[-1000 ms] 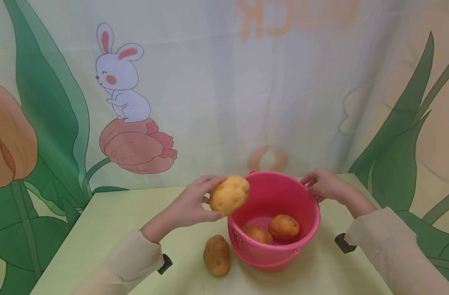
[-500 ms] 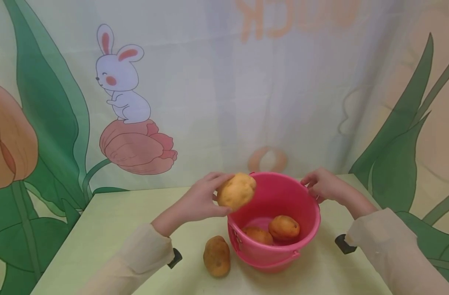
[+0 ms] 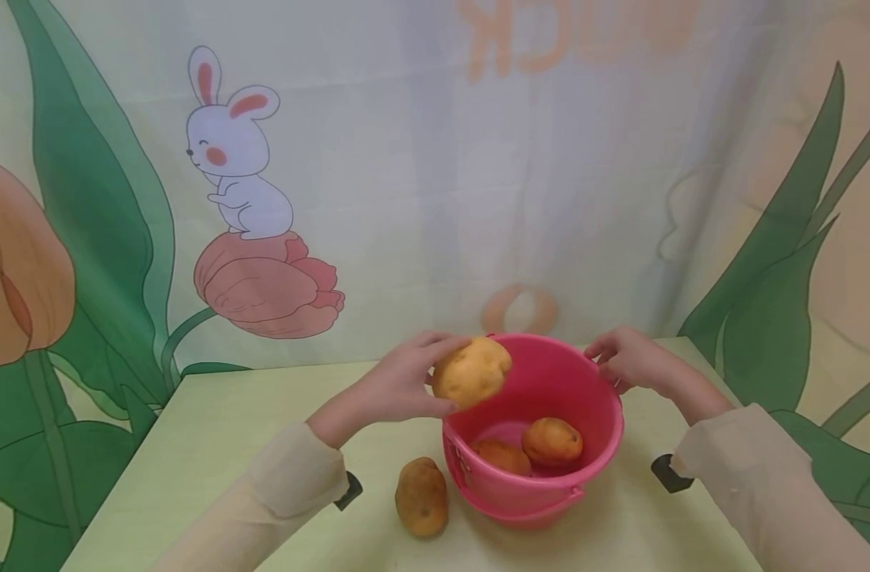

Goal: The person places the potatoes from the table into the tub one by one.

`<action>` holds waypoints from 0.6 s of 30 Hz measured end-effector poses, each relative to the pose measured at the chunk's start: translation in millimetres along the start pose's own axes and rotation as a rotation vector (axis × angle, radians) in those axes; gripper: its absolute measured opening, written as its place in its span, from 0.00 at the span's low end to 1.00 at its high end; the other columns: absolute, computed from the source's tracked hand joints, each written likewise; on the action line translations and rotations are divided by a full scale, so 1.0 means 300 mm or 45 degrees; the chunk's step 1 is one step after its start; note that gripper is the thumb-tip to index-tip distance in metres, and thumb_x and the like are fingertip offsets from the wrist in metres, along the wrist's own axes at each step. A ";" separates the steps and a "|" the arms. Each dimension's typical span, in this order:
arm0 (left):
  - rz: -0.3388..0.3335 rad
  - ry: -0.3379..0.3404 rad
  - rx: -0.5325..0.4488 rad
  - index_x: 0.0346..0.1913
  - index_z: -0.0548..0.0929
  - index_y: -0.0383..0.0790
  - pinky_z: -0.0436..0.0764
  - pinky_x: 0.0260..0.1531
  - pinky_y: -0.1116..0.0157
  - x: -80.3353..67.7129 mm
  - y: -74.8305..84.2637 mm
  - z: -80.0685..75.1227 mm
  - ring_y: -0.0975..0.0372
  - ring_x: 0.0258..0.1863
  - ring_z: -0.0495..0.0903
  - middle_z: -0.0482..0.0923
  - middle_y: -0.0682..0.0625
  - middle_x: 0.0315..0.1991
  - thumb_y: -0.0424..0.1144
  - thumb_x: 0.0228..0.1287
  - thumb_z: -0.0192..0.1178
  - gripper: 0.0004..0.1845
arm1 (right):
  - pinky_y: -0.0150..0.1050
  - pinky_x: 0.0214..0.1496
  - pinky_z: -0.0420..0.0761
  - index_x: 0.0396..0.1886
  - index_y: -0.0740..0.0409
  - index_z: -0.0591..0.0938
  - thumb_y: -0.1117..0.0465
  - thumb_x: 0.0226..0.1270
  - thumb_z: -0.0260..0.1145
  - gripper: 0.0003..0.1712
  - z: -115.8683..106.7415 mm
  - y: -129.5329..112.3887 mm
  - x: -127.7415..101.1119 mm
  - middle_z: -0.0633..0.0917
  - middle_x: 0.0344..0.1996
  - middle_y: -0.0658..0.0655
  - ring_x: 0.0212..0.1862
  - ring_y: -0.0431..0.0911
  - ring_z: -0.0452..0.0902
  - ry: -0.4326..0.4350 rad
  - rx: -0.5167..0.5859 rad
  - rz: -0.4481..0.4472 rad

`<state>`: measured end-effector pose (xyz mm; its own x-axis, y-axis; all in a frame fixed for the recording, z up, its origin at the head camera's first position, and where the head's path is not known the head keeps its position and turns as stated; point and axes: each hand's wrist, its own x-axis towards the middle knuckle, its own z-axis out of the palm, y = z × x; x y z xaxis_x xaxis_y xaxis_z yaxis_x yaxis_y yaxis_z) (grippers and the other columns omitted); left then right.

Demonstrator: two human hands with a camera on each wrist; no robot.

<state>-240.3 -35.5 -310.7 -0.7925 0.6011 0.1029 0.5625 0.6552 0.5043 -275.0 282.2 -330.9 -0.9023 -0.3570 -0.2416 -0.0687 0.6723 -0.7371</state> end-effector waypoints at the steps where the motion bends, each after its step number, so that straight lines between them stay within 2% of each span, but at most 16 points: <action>1: -0.001 -0.016 0.001 0.64 0.62 0.51 0.76 0.42 0.70 0.003 0.001 0.001 0.62 0.51 0.68 0.64 0.52 0.58 0.42 0.45 0.65 0.39 | 0.40 0.32 0.81 0.52 0.77 0.68 0.71 0.58 0.52 0.21 0.000 0.000 0.000 0.81 0.38 0.64 0.30 0.45 0.79 0.000 0.001 0.002; 9: 0.002 -0.111 0.025 0.64 0.62 0.52 0.75 0.44 0.68 0.027 0.009 0.013 0.61 0.54 0.66 0.63 0.52 0.59 0.40 0.46 0.65 0.39 | 0.41 0.32 0.81 0.52 0.77 0.68 0.71 0.58 0.52 0.21 0.001 0.001 -0.005 0.81 0.37 0.64 0.30 0.45 0.80 0.002 0.004 0.008; 15: 0.018 -0.148 0.064 0.63 0.63 0.52 0.74 0.48 0.67 0.038 0.004 0.032 0.60 0.56 0.66 0.62 0.52 0.61 0.40 0.45 0.65 0.38 | 0.41 0.33 0.81 0.53 0.77 0.68 0.71 0.58 0.53 0.22 0.005 -0.001 -0.007 0.81 0.39 0.64 0.31 0.45 0.80 -0.002 0.006 0.011; 18: 0.007 -0.164 0.070 0.63 0.63 0.51 0.74 0.47 0.67 0.043 0.003 0.041 0.60 0.55 0.67 0.62 0.52 0.61 0.40 0.45 0.65 0.38 | 0.41 0.32 0.81 0.53 0.77 0.68 0.70 0.58 0.53 0.22 0.007 -0.002 -0.007 0.81 0.39 0.65 0.30 0.45 0.79 0.000 0.001 0.004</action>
<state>-247.0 -21.5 -319.4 -0.7544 0.6563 -0.0074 0.5815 0.6735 0.4563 -272.2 281.2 -331.1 -0.9024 -0.3552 -0.2441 -0.0654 0.6728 -0.7369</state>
